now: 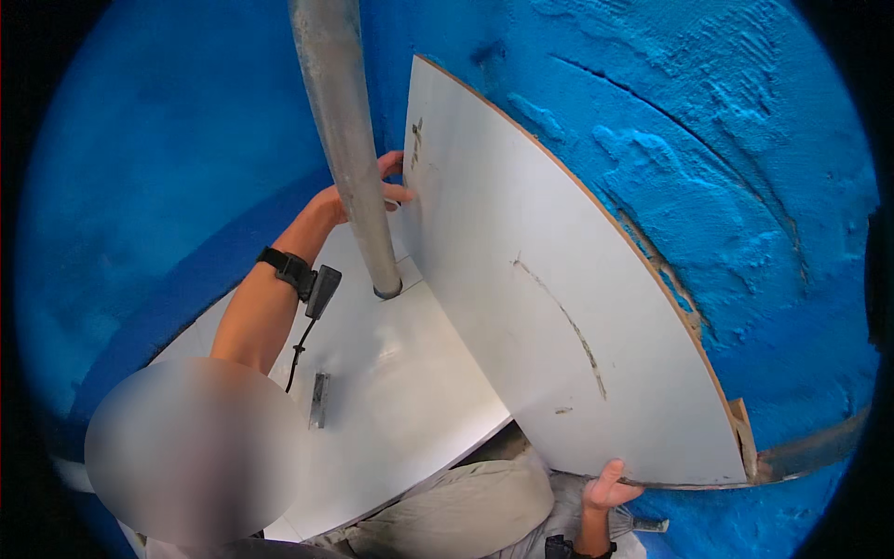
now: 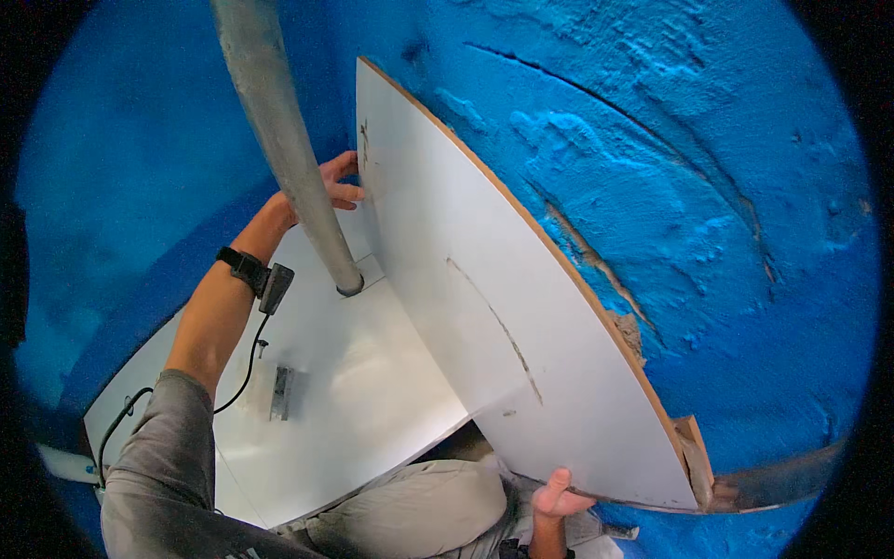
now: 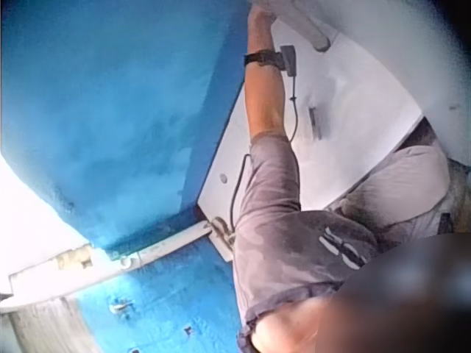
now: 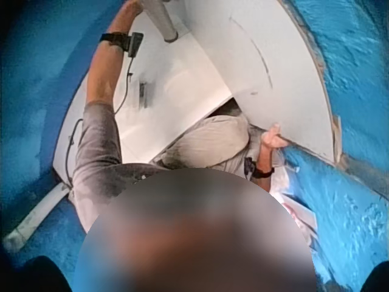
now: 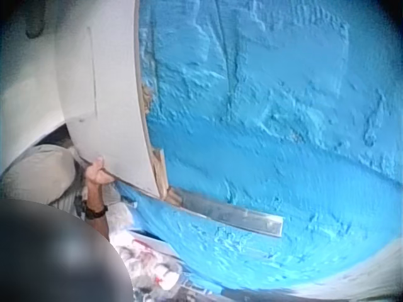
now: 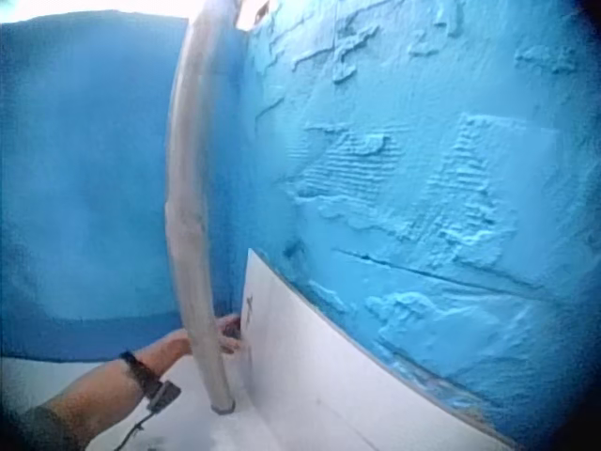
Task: Applying adhesive to a tile and installing it onto a wall around a pipe.
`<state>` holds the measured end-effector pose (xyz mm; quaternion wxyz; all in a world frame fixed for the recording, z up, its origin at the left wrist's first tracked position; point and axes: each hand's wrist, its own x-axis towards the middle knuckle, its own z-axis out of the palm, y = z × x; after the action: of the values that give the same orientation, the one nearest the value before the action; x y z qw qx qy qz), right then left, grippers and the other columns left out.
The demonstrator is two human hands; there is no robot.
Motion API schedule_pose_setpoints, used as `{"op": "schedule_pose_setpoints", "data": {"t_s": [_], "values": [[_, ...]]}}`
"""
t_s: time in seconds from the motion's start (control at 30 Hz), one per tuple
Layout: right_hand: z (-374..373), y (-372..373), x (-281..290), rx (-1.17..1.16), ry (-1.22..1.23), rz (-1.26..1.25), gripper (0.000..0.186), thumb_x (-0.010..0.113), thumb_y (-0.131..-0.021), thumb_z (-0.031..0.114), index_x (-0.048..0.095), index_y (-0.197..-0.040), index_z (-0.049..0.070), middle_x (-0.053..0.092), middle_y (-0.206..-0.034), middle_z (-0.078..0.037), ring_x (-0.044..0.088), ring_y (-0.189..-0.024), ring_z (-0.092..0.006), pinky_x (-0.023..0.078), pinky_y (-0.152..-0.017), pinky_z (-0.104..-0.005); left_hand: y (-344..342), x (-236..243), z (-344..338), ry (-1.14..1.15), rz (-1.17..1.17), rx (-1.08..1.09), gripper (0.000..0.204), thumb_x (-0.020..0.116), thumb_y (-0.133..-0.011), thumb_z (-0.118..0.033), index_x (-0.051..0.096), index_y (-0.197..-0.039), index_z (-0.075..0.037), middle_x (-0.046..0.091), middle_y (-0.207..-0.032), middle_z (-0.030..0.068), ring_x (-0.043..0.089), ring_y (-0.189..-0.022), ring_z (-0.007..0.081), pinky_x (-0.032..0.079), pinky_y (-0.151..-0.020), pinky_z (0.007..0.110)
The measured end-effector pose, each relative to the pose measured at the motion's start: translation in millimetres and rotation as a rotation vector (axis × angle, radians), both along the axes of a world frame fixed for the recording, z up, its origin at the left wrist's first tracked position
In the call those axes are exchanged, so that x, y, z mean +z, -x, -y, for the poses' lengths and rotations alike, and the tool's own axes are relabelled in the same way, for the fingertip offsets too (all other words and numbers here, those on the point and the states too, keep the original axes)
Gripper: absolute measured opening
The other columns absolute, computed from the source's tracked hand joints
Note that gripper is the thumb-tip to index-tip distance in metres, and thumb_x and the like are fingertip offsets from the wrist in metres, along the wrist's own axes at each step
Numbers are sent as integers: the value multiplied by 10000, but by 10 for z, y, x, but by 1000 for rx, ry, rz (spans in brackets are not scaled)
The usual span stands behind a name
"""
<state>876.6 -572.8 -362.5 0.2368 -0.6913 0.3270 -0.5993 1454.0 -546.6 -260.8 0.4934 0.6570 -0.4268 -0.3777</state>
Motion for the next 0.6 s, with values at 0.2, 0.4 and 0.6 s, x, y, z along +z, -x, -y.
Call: {"op": "schedule_pose_setpoints", "data": {"t_s": [0.2, 0.4, 0.6], "values": [[120, 105, -307, -135, -8, 28, 572, 686, -943, 346, 525, -1149, -162, 624, -1089, -232, 608, -939, -282, 520, -835, -418, -71, -153, 77, 50, 87, 143, 1152, 865, -692, -490, 259, -1550, -16, 364, -1509, 243, 444, -1358, 376, 490, -1030, 524], [62, -116, -164, -212, 3, 18, 589, 678, -946, 375, 541, -1129, -169, 632, -1058, -223, 612, -920, -283, 522, -805, -415, -15, -116, 110, 64, 24, 91, 1256, 828, -702, -640, 186, -1558, 18, 285, -1517, 328, 358, -1421, 439, 475, -1054, 556], [81, -391, 38, -185, 56, -80, 604, 655, -954, 379, 538, -1148, -181, 625, -1059, -242, 607, -922, -297, 511, -808, -439, -238, -294, 180, 77, -160, 197, 1205, 740, -782, -682, 142, -1567, 10, 174, -1566, 339, 238, -1475, 458, 457, -1062, 581]]}}
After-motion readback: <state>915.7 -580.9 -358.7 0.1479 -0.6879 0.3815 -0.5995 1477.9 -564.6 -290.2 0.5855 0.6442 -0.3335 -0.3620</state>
